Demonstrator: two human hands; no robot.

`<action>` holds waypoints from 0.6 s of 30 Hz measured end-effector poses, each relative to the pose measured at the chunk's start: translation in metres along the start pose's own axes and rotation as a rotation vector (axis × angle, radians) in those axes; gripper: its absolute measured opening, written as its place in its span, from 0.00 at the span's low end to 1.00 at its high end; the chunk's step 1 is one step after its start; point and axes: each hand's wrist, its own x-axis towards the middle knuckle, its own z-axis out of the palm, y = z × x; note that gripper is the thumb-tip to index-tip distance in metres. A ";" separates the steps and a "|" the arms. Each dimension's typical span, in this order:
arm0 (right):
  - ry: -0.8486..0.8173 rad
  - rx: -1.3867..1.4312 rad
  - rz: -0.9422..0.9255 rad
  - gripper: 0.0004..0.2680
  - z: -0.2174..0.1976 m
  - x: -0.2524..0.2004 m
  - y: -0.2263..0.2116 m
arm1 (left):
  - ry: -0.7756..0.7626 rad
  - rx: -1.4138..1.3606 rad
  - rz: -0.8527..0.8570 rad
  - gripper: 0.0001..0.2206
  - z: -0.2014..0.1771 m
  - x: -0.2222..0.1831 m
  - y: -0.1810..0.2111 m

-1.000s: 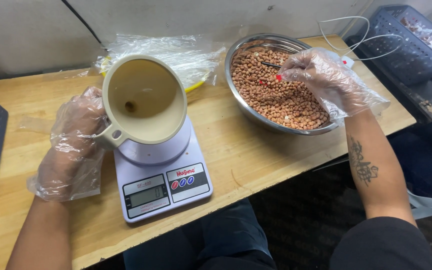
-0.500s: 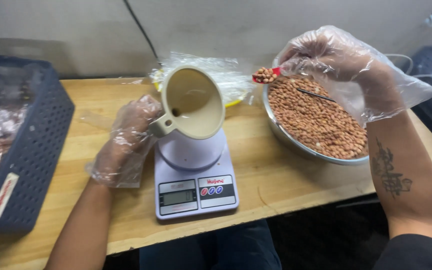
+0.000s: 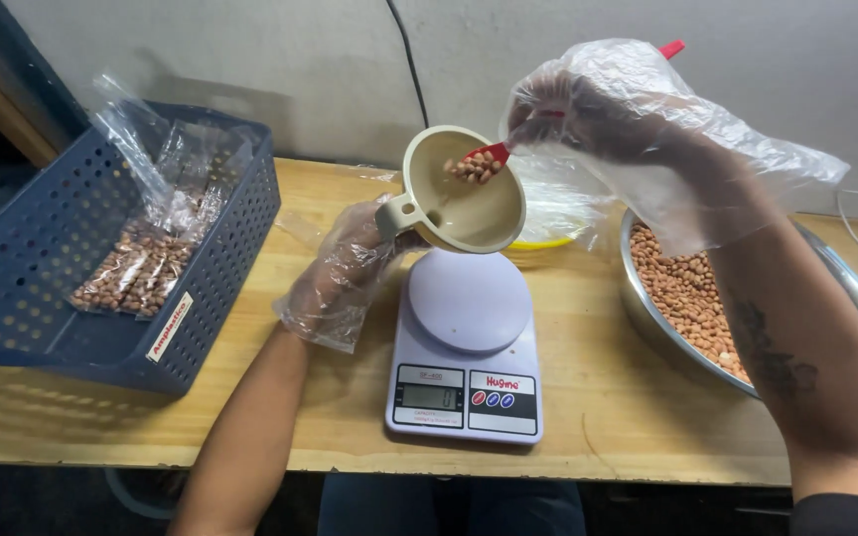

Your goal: Using a funnel and a small spoon to precisely weigh peanuts on a digital scale for packaging.

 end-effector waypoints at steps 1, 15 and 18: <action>0.034 -0.120 -0.043 0.01 -0.001 0.000 -0.003 | -0.006 0.037 -0.006 0.23 -0.001 0.000 0.000; 0.224 -0.929 -0.468 0.05 0.003 0.021 0.034 | -0.067 -0.034 -0.047 0.22 0.001 -0.001 -0.002; 0.451 -1.101 -0.681 0.10 0.008 0.009 0.028 | 0.063 0.073 -0.108 0.36 0.005 0.001 0.003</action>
